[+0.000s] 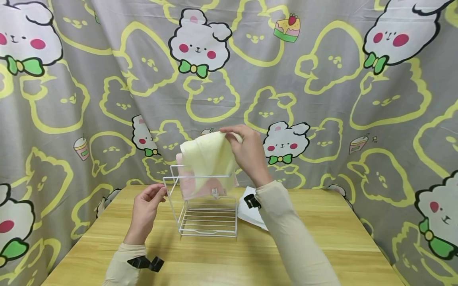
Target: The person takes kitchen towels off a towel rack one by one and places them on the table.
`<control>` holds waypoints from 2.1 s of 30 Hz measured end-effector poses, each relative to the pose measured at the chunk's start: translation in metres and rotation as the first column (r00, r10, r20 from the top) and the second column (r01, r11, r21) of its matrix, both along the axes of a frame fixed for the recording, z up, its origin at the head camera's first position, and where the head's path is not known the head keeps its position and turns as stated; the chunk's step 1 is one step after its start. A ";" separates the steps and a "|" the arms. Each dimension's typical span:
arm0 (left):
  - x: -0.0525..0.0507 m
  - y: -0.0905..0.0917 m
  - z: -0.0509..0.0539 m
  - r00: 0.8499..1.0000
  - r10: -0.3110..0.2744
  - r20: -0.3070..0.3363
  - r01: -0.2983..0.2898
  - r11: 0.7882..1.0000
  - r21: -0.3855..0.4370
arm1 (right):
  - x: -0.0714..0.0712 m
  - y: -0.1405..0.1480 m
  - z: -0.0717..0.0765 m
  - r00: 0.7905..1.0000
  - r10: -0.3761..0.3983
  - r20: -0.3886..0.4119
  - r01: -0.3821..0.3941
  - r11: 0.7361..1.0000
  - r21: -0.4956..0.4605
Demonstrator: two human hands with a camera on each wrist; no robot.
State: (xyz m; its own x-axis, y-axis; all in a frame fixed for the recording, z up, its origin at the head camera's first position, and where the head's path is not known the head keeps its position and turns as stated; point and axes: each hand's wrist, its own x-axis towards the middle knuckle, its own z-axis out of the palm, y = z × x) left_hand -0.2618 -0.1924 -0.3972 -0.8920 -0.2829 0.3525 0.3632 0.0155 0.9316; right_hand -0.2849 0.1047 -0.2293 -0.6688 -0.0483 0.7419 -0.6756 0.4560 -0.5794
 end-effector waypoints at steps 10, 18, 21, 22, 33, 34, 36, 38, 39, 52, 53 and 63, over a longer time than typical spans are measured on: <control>0.000 0.000 0.000 1.000 0.000 0.003 0.000 1.000 0.010 | 0.004 0.019 0.011 0.998 -0.059 -0.027 0.057 0.995 -0.082; 0.000 0.000 0.000 1.000 0.008 -0.001 -0.008 1.000 0.005 | 0.010 0.030 0.019 0.998 -0.051 -0.027 0.046 0.985 -0.164; 0.000 0.000 0.000 1.000 0.008 -0.003 -0.008 1.000 0.012 | 0.013 0.036 0.023 0.998 -0.056 -0.008 0.054 0.981 -0.185; 0.000 0.000 0.000 1.000 0.008 -0.003 -0.008 1.000 0.014 | 0.014 0.038 0.024 0.998 -0.061 -0.002 0.059 0.979 -0.193; 0.000 0.001 0.000 1.000 0.010 -0.009 -0.010 1.000 -0.004 | 0.023 0.072 0.032 0.993 -0.119 0.012 0.119 0.964 -0.237; 0.000 0.001 0.000 1.000 0.010 -0.008 -0.010 1.000 -0.005 | 0.023 0.076 0.030 0.992 -0.128 0.014 0.128 0.965 -0.228; 0.000 0.001 0.000 1.000 0.008 -0.004 -0.008 1.000 -0.005 | 0.024 0.084 0.028 0.989 -0.144 0.015 0.144 0.966 -0.215; 0.000 0.001 0.000 1.000 0.008 0.000 -0.008 1.000 -0.005 | 0.025 0.091 0.024 0.987 -0.162 0.017 0.162 0.965 -0.205; 0.000 0.001 0.000 1.000 0.007 0.003 -0.007 1.000 -0.005 | 0.026 0.095 0.023 0.984 -0.175 0.020 0.175 0.964 -0.199; -0.001 0.002 0.001 1.000 0.009 -0.013 -0.009 1.000 0.005 | 0.036 0.141 -0.009 0.950 -0.252 0.183 0.281 0.947 -0.154; -0.001 0.002 0.001 1.000 0.010 -0.013 -0.009 1.000 0.006 | 0.037 0.145 -0.012 0.948 -0.251 0.193 0.282 0.947 -0.152; 0.000 0.001 0.001 1.000 0.009 -0.008 -0.009 1.000 0.005 | 0.047 0.172 -0.050 0.923 -0.321 0.214 0.335 0.942 -0.029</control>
